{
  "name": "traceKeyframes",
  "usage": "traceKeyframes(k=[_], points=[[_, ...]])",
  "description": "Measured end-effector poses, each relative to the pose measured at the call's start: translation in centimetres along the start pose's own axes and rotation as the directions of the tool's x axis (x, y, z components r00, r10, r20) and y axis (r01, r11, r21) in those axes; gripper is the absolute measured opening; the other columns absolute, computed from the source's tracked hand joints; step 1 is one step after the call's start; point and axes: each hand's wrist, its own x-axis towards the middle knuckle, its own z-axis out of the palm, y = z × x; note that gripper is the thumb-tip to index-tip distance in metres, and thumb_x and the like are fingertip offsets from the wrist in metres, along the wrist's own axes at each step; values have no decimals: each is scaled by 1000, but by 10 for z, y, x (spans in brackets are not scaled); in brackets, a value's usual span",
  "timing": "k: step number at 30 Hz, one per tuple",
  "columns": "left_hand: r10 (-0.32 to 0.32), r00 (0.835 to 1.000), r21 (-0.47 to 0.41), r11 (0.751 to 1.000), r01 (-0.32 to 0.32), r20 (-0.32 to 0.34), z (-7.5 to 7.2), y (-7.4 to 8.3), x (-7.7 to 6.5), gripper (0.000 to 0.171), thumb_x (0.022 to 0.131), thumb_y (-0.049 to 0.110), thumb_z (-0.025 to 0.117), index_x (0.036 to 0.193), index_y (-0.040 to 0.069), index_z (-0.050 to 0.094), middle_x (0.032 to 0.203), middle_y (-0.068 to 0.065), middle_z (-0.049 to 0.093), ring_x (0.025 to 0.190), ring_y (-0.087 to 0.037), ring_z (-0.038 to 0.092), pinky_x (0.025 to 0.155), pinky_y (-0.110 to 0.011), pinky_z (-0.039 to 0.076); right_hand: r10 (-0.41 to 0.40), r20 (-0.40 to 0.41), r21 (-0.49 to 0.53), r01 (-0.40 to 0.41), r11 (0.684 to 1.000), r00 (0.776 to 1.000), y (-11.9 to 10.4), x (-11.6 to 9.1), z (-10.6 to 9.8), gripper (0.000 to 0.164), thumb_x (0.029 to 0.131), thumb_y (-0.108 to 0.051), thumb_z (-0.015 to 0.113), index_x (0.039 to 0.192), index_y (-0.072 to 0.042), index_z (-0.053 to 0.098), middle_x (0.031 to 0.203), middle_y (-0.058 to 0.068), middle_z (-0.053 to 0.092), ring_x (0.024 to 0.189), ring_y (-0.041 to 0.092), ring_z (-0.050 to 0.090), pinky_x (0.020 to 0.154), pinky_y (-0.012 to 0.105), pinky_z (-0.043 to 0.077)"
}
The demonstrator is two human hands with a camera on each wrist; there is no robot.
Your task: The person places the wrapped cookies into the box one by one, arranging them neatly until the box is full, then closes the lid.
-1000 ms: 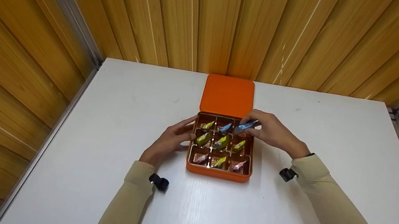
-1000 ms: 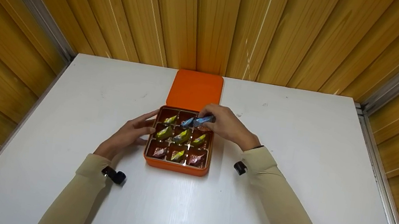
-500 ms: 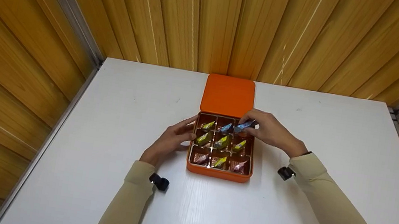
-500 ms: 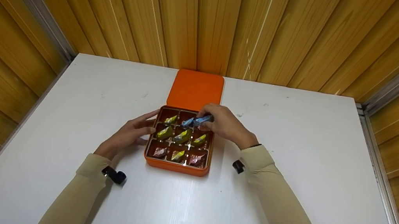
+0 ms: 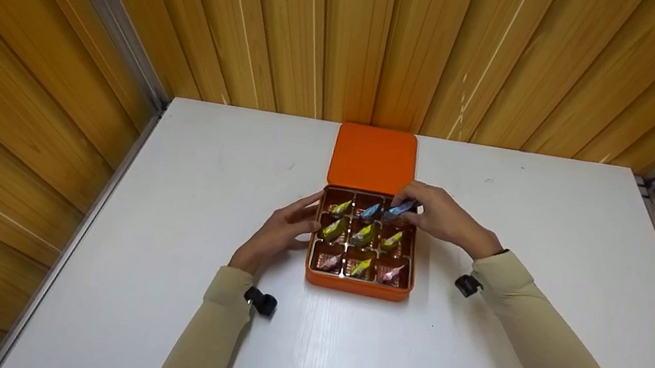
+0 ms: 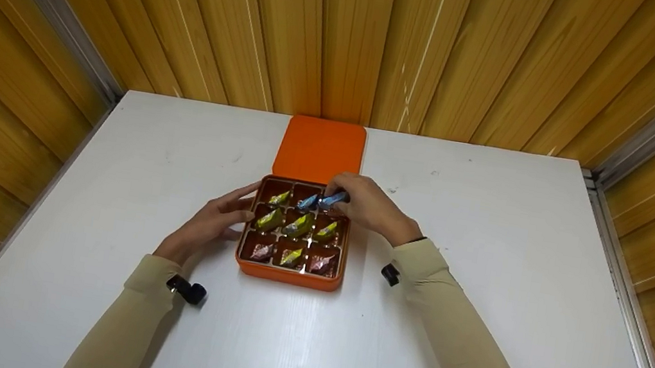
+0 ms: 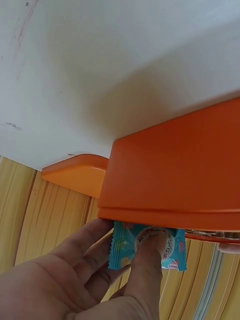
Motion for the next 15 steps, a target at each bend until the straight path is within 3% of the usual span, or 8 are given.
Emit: traceKeyframes(k=[15], points=[[8,1000,11,1000,-8,-10,-2,-2,0,67,105,16,67,164,35,43,161,-15,47,133,-35,60,97,-54,58,-35,9,27,35,999,999,0,1,1,24,94,8,75,116,0,71,114,12,68,109,35,69,93,50,58]])
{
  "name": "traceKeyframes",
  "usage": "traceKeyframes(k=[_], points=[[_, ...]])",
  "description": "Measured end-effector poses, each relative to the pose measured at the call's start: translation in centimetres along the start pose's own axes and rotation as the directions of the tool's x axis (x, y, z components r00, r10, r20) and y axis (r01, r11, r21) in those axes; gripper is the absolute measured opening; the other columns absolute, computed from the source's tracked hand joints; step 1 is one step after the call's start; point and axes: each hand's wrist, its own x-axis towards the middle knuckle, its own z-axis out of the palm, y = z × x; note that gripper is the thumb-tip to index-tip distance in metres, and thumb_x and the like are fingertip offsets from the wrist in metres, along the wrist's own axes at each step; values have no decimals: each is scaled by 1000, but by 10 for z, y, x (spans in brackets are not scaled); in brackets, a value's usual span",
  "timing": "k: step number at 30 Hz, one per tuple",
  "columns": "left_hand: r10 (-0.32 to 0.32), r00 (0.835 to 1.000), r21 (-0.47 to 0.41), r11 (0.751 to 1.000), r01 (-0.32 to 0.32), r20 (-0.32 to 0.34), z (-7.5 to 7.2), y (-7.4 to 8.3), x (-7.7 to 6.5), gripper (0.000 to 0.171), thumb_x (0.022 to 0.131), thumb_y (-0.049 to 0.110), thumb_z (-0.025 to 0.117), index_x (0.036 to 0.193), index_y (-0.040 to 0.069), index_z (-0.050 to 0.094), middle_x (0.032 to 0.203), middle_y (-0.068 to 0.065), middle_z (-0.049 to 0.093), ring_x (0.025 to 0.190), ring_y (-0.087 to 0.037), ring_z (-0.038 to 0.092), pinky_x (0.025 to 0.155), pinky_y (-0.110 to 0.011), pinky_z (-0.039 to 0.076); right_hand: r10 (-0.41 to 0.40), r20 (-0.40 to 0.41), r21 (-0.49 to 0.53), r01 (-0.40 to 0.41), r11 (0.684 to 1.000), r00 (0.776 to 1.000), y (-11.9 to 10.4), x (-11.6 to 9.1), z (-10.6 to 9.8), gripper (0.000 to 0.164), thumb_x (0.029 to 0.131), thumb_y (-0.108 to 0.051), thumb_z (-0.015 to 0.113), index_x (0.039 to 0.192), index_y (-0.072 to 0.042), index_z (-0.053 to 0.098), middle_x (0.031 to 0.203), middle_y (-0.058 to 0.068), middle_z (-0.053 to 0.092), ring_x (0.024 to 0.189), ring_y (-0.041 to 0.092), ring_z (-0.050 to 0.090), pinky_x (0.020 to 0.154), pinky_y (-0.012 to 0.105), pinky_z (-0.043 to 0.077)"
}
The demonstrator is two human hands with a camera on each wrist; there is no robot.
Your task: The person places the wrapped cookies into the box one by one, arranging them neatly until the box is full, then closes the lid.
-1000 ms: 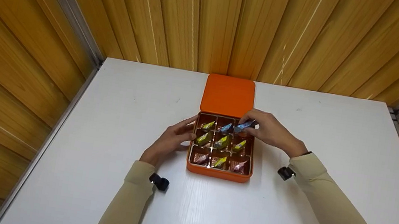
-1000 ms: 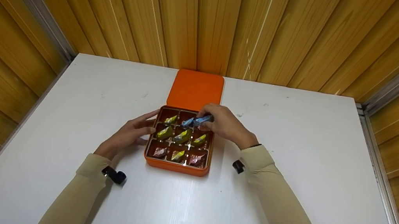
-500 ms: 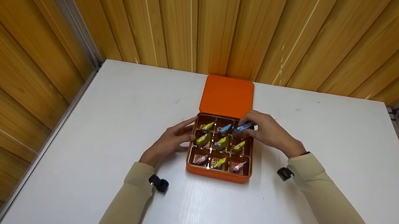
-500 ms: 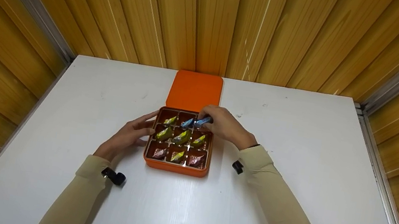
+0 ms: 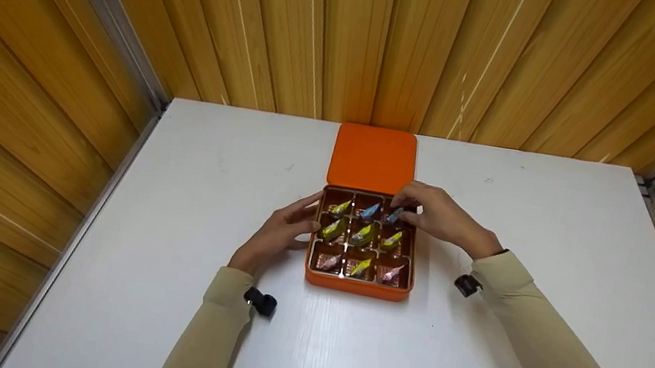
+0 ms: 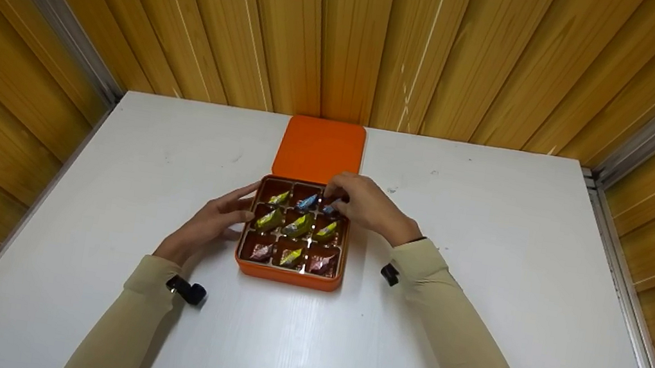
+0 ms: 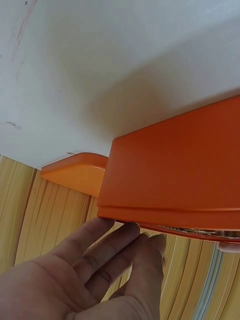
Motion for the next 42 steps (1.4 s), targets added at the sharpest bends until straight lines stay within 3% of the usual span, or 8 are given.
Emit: traceKeyframes(k=[17,26,30,36,42], points=[[25,1000,-32,999,-25,-9,1,-1,-1,66,105,15,67,164,32,44,161,-16,47,130,-36,61,99,-54,58,-3,-48,1,3,1000,999,-1,2,2,21,94,7,77,113,0,72,111,11,69,105,32,70,91,50,58],[29,999,51,998,-28,-14,-1,8,0,64,105,22,69,163,34,45,158,-8,53,131,-31,62,96,-51,60,-9,-102,-14,7,1000,995,-1,4,1,20,96,-1,78,115,-1,71,109,11,69,104,29,70,90,47,59],[19,999,71,997,-15,-51,-3,19,6,65,103,27,72,162,34,47,158,-9,52,133,-30,60,98,-51,58,39,-120,8,-39,999,992,-1,6,-1,22,98,-4,76,119,1,69,114,15,68,107,32,70,93,50,59],[56,989,85,995,-45,-136,-7,34,21,65,102,29,72,162,25,48,162,-17,46,137,-32,57,103,-56,55,129,-167,51,-122,991,977,-2,12,-4,35,103,-10,71,134,4,63,131,23,64,116,38,66,100,55,55],[86,973,101,993,-66,-215,-11,49,41,56,105,37,66,159,28,52,162,-15,46,139,-34,54,103,-55,55,221,-208,158,-190,969,953,4,16,-9,49,107,-23,68,149,-1,54,147,22,56,127,37,62,101,51,55]])
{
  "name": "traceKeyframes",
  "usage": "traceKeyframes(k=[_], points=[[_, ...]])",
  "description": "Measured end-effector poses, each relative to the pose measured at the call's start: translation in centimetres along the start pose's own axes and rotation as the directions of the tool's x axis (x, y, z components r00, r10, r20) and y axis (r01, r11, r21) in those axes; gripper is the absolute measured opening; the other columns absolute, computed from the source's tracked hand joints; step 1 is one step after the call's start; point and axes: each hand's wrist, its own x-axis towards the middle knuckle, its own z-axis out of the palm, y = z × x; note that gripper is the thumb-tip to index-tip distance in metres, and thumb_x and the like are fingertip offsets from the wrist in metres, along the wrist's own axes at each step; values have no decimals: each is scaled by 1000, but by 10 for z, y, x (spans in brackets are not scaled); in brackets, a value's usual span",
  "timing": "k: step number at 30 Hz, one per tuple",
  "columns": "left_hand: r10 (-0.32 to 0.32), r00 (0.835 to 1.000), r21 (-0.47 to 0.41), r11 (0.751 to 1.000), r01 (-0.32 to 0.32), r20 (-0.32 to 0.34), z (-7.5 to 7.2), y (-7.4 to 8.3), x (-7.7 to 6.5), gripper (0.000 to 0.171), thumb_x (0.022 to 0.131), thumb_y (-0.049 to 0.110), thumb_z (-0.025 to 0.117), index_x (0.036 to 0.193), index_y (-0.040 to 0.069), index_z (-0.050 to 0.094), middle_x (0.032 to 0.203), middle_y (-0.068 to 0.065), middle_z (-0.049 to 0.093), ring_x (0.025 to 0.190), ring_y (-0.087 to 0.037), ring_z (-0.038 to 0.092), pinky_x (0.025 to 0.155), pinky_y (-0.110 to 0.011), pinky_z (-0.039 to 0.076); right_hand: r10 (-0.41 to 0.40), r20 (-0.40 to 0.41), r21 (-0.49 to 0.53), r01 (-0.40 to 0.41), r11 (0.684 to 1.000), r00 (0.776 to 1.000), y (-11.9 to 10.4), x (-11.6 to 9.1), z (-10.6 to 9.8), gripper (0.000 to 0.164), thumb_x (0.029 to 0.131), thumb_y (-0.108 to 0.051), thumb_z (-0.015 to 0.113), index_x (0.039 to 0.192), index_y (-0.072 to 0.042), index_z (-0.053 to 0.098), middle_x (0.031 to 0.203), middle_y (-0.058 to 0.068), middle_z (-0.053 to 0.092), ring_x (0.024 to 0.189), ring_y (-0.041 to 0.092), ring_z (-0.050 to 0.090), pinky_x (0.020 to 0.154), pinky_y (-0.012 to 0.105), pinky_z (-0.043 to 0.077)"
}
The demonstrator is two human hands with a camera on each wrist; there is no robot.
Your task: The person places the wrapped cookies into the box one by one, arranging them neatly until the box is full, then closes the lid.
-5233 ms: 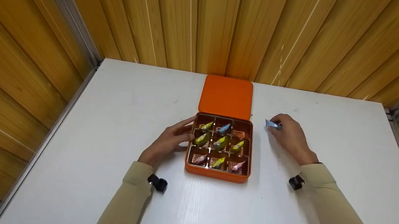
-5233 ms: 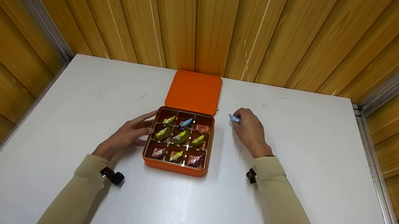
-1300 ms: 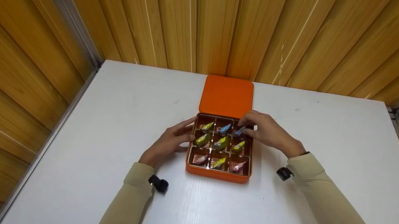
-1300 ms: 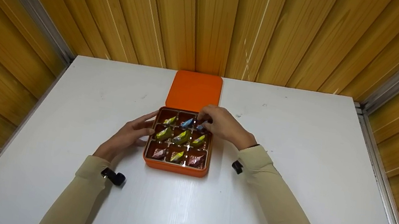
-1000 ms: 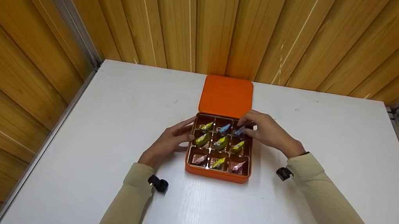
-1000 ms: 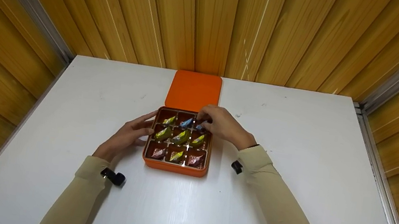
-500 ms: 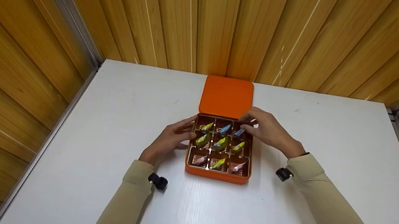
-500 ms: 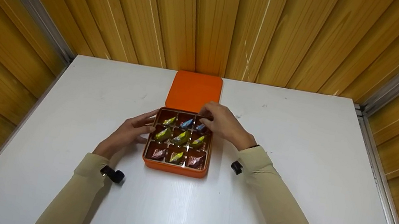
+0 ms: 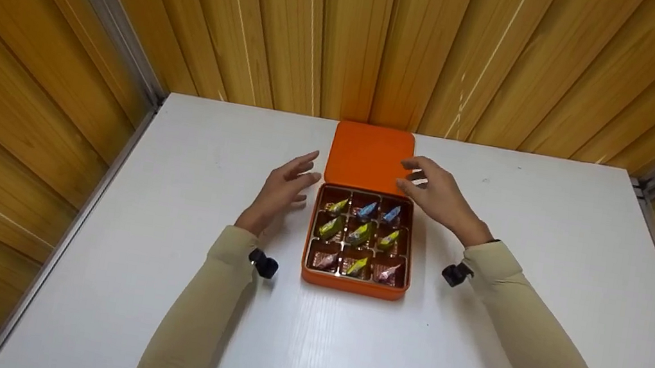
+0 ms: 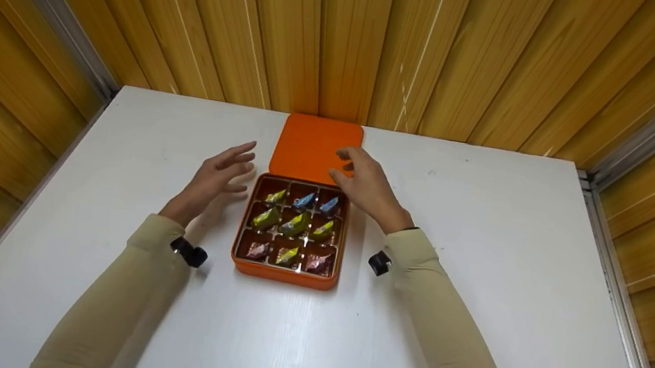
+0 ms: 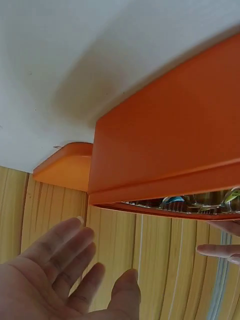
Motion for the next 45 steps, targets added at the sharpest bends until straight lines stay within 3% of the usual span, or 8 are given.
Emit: traceKeyframes(k=[6,12,16,23,31,35,40,45], points=[[-18,1000,-13,1000,18,1,2,16,23,59,109,54,52,161,27,49,165,-8,44,148,-36,45,107,-58,51,102,-40,40,-101,994,994,13,9,-3,68,108,-42,64,160,-5,42,154,23,50,136,41,54,109,56,49],[-42,999,56,998,42,13,9,27,47,69,109,62,40,168,26,37,172,-4,32,157,-31,29,118,-59,39,199,-70,94,-192,977,978,26,18,-3,76,106,-55,58,162,-7,39,158,22,47,141,40,50,115,56,43],[-70,997,68,995,68,20,11,29,59,73,108,66,37,170,28,30,175,-2,24,160,-30,21,122,-60,32,258,-63,147,-246,958,964,32,25,-1,81,106,-61,54,163,-5,37,160,23,44,143,40,49,117,54,42],[-133,991,77,988,131,18,12,24,69,77,106,68,37,171,28,26,176,-3,22,159,-34,21,121,-63,32,346,-23,249,-330,911,938,37,36,6,90,104,-68,48,165,-4,33,160,21,44,143,36,47,116,50,44],[-177,984,-30,984,177,13,15,19,78,80,106,68,40,171,26,24,176,-7,21,157,-37,27,122,-59,34,401,16,360,-379,852,916,44,37,9,85,107,-57,54,166,-2,28,163,21,41,146,35,43,117,50,43],[-189,982,-54,980,189,16,17,16,80,79,106,67,41,171,25,26,175,-7,23,156,-36,31,122,-55,35,412,33,358,-396,846,911,49,37,13,82,108,-51,56,167,-2,27,166,20,37,149,34,40,119,48,40],[-202,979,-28,979,202,11,19,13,79,74,108,62,41,170,24,30,174,-10,27,150,-39,40,115,-50,44,420,41,354,-406,843,907,52,37,19,77,108,-43,58,167,-4,28,169,18,32,150,34,40,119,48,40],[-203,979,58,978,201,27,19,12,79,70,110,55,41,170,21,29,172,-11,30,146,-38,44,111,-48,47,432,15,389,-403,828,902,53,37,25,73,108,-34,60,167,-4,29,169,18,32,149,33,42,117,46,42]])
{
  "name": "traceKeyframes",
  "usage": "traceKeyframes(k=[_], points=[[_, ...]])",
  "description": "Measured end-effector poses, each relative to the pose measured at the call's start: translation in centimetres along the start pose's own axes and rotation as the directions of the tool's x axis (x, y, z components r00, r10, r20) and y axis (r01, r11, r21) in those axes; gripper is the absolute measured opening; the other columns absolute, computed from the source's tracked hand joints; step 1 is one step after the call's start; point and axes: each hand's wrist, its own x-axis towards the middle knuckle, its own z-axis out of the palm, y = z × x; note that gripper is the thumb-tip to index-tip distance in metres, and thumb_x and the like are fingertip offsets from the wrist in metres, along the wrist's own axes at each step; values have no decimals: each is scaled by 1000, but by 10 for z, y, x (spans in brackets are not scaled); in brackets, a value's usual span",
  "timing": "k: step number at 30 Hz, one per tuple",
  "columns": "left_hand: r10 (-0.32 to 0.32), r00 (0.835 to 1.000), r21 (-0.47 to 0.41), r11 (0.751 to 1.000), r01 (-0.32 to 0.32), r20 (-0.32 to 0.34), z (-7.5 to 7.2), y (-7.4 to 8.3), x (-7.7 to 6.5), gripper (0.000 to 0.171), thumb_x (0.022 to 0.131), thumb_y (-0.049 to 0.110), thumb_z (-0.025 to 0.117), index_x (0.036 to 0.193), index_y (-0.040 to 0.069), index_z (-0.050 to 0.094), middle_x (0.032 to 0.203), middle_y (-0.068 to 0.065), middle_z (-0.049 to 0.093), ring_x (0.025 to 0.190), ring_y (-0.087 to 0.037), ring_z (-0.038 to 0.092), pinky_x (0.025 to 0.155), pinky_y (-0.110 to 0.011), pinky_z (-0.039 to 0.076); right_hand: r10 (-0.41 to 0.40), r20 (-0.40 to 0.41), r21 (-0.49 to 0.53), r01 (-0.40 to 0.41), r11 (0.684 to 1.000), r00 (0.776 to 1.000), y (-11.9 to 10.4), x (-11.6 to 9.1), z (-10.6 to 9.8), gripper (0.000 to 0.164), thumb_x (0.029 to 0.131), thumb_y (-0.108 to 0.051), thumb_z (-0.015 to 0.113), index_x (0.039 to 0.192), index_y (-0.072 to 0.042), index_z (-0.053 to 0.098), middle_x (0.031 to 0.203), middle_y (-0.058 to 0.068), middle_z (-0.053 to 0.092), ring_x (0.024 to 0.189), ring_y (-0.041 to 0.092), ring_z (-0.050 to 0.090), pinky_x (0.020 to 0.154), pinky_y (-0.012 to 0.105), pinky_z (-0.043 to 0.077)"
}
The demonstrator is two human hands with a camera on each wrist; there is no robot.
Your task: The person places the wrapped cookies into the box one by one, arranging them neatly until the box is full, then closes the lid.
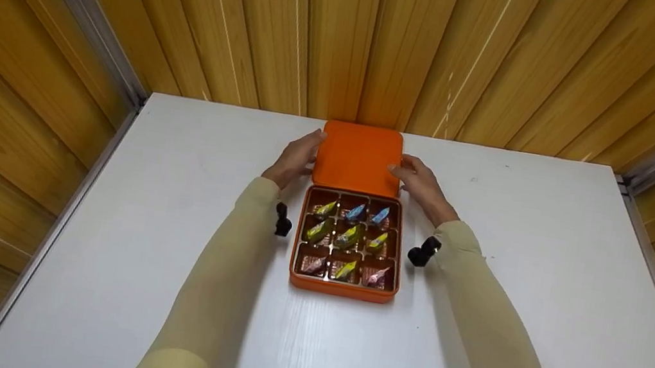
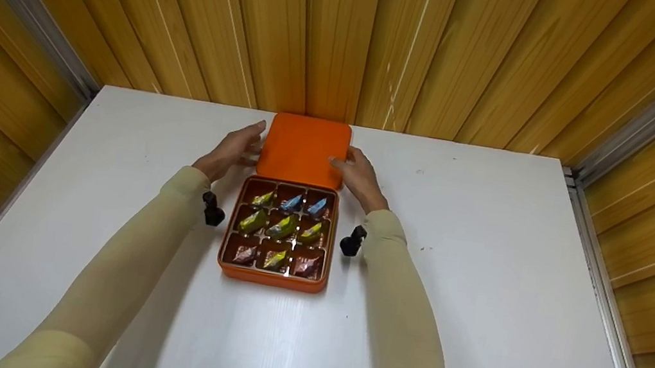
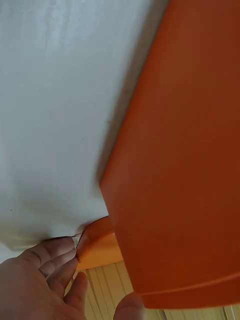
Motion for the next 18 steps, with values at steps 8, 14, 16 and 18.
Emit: traceKeyframes(k=[8,14,16,18], points=[[0,1000,54,999,-1,21,4,-2,2,61,114,35,43,170,16,28,171,-11,32,152,-33,37,116,-48,44,15,-117,82,-5,997,993,0,-1,3,59,110,-18,52,164,2,35,164,21,40,147,32,44,114,43,45],[-10,999,-29,1000,11,34,1,-4,1,61,112,17,42,170,14,25,170,-15,33,152,-31,37,118,-49,41,38,-124,78,-28,997,992,-2,-2,7,58,109,-17,55,163,-3,40,164,18,43,148,30,44,114,41,44],[-23,999,-73,997,26,36,-1,-5,0,63,111,13,42,171,13,21,171,-15,31,148,-31,40,118,-49,41,43,-130,105,-29,994,991,0,-3,7,58,108,-16,56,162,-3,41,163,17,44,147,30,44,114,41,44],[-30,999,-102,994,33,27,-1,-6,1,64,111,10,43,171,13,21,170,-15,33,143,-30,43,116,-48,43,41,-138,132,-23,991,990,1,-3,6,58,107,-15,57,162,-2,42,162,17,46,146,30,45,115,41,43]])
